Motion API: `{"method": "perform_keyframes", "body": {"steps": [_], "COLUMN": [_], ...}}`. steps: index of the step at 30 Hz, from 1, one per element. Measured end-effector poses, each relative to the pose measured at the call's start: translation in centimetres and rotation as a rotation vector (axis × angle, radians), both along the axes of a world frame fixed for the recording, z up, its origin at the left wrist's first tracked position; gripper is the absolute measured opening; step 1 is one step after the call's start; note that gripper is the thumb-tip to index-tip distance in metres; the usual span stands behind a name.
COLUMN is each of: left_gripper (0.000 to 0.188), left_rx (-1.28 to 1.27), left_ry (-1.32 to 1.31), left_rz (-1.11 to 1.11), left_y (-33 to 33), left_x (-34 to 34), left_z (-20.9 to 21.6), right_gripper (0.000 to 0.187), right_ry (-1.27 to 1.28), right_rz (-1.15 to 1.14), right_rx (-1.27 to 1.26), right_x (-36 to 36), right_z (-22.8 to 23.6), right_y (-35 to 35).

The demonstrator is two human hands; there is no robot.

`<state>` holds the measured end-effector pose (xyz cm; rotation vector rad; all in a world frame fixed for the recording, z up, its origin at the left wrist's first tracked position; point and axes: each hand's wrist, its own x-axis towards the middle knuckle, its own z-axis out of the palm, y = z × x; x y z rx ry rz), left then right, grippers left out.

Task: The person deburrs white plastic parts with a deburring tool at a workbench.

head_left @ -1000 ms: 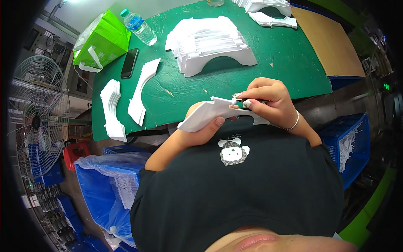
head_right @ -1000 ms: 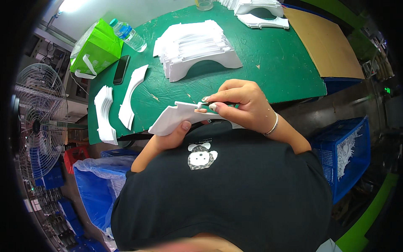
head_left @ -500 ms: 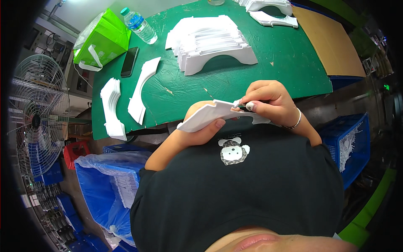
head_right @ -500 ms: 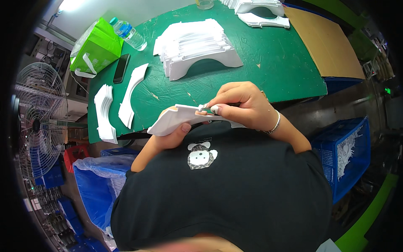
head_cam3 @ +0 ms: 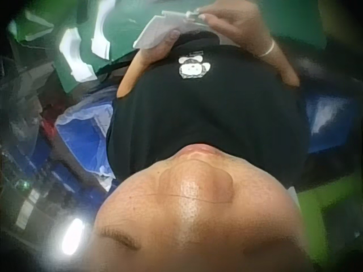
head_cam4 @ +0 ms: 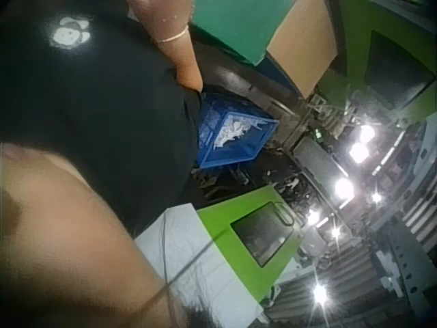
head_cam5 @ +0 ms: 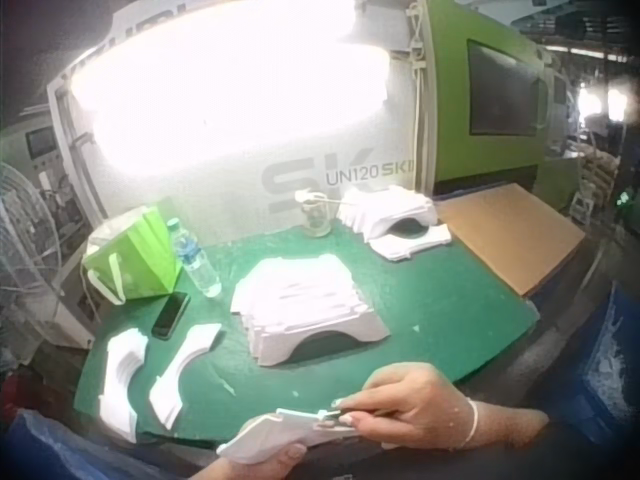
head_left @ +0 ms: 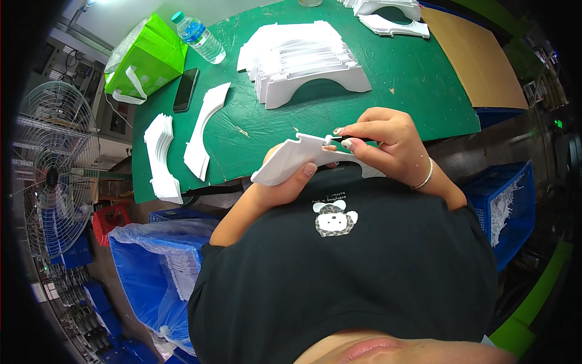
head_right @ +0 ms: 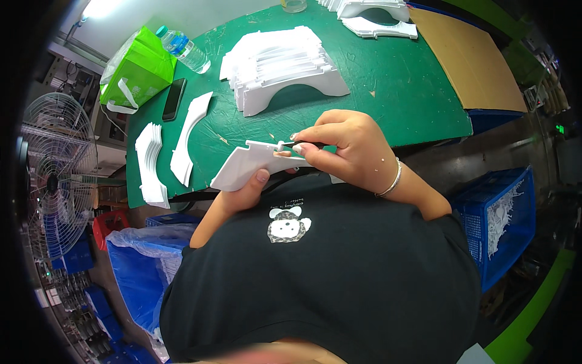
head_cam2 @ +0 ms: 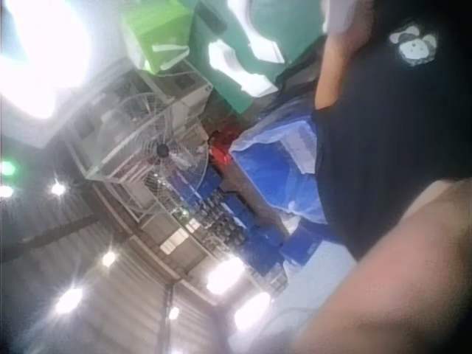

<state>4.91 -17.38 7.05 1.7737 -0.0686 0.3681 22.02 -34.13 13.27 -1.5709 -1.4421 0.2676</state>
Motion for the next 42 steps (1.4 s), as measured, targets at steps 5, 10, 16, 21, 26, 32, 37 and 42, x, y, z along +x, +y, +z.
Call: {"method": "perform_keyframes", "body": {"steps": [5,10,16,21,26,32,37,42], "left_gripper": [0.025,0.026,0.023,0.021,0.021,0.028,0.028,0.04], "left_rx": [0.112,-0.047,0.088,0.008,0.12,0.156,0.154,0.054], "left_ry": [-0.189,-0.128,-0.123,-0.082,-0.194,-0.177,-0.039,0.038], "left_rz": [-0.198,-0.081,-0.063,-0.024,-0.128,-0.109,0.053,0.076], "left_y": [0.4,-0.1,0.2,0.1,0.6,0.3,-0.2,-0.1], "left_x": [0.1,0.0,-0.2,-0.6,0.1,0.0,-0.3,-0.5], "left_z": [1.5,1.8,1.1,0.8,0.9,1.3,0.8,0.0], "right_gripper": [0.016,0.015,0.017,0.016,0.016,0.016,0.021,0.024], "right_ry": [-0.154,0.254,0.342,0.345,0.301,0.129,-0.095,-0.233], "right_rz": [-0.175,0.163,0.283,0.269,0.197,0.044,-0.004,-0.019], "right_rx": [-0.055,0.025,-0.047,-0.051,-0.132,-0.112,0.137,0.251], "right_x": [1.0,1.6,1.3,1.0,0.7,0.6,0.4,0.1], "right_z": [-1.5,-1.0,-1.0,-0.9,-0.6,-1.2,-1.0,-1.2], "right_y": [0.5,-0.5,-0.5,-0.3,-0.1,0.3,0.1,0.8]}}
